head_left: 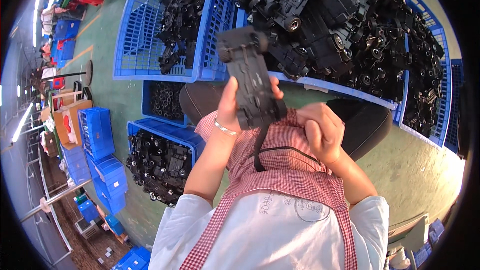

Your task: The recorder is inspecting and checking the assembly of toy car chassis and wheels.

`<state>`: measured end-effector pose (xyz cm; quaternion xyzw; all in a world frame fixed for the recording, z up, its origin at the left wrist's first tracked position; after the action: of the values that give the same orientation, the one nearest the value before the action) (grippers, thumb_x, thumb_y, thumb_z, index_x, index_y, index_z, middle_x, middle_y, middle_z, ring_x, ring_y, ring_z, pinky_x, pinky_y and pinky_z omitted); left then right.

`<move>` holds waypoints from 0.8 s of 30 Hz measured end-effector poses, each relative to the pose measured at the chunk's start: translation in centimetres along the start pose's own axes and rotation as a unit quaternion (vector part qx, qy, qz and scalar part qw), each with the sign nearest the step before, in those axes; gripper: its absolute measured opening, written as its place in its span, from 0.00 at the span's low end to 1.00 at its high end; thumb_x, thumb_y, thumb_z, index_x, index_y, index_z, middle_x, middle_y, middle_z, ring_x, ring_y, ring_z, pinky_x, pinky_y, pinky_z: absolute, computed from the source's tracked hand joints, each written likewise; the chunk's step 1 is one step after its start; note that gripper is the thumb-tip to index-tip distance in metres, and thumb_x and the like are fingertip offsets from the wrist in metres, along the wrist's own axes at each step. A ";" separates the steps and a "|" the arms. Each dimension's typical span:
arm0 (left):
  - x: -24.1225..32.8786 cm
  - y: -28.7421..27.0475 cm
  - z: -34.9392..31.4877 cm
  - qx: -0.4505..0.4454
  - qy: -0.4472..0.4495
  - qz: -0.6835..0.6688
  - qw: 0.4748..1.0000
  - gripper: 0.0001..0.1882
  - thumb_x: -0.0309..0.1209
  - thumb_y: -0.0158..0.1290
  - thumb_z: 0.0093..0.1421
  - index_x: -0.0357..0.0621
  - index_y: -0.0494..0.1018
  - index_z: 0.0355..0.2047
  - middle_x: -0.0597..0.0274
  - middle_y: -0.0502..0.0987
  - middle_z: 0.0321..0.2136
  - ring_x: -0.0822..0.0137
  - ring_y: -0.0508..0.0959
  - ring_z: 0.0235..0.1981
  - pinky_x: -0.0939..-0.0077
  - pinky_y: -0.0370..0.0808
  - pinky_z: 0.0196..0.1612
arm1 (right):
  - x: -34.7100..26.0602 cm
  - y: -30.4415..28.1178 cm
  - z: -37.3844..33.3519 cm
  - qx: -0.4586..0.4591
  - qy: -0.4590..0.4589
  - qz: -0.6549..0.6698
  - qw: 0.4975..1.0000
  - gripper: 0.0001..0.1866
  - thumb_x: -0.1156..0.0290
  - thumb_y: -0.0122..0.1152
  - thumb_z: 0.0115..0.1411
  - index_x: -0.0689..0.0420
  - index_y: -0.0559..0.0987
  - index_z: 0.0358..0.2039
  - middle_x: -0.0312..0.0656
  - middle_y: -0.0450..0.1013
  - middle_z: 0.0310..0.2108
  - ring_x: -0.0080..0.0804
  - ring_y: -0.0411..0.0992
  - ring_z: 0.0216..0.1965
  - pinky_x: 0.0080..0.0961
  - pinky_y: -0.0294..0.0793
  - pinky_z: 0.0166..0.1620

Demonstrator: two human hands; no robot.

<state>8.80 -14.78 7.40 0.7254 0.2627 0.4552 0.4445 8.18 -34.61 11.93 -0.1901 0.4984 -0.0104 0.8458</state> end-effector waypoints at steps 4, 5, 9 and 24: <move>-1.8 1.1 -0.9 -0.035 0.009 -0.121 0.992 0.39 0.60 0.30 0.59 0.38 0.56 0.56 0.48 0.67 0.49 0.53 0.71 0.49 0.58 0.68 0.52 | 0.0 1.5 0.8 -0.036 -0.029 0.018 0.999 0.25 0.78 0.59 0.44 0.67 0.69 0.46 0.55 0.65 0.49 0.51 0.66 0.51 0.36 0.68 0.52; -2.0 1.2 -1.0 -0.004 0.012 -0.084 0.996 0.39 0.61 0.30 0.60 0.39 0.55 0.57 0.48 0.66 0.50 0.54 0.70 0.49 0.58 0.69 0.52 | 0.0 1.6 0.4 -0.068 -0.056 -0.011 0.996 0.26 0.78 0.59 0.44 0.68 0.69 0.46 0.56 0.65 0.49 0.52 0.66 0.51 0.36 0.69 0.51; -2.3 0.6 -1.1 0.018 -0.003 0.008 1.000 0.37 0.57 0.35 0.61 0.34 0.56 0.55 0.50 0.65 0.51 0.60 0.71 0.47 0.65 0.70 0.50 | 0.6 0.8 -2.0 -0.067 -0.078 -0.037 0.994 0.20 0.81 0.56 0.42 0.68 0.73 0.40 0.51 0.73 0.37 0.46 0.74 0.38 0.29 0.76 0.38; -3.4 1.3 -3.0 -0.030 -0.096 -0.248 0.964 0.38 0.60 0.34 0.59 0.38 0.59 0.54 0.42 0.68 0.44 0.51 0.73 0.39 0.54 0.75 0.41 | 1.9 0.0 -0.2 0.098 0.155 0.090 0.979 0.13 0.82 0.44 0.58 0.61 0.72 0.43 0.40 0.73 0.22 0.23 0.71 0.21 0.16 0.70 0.27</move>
<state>4.62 -16.86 7.70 0.6641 0.3768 0.2667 0.5881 8.97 -35.04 10.21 -0.0570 0.6350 -0.0123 0.7703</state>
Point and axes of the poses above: each hand's wrist, its own z-axis towards the middle knuckle, its own y-axis out of the palm, x = y × z, the point moved 2 cm from there along z, towards the middle knuckle
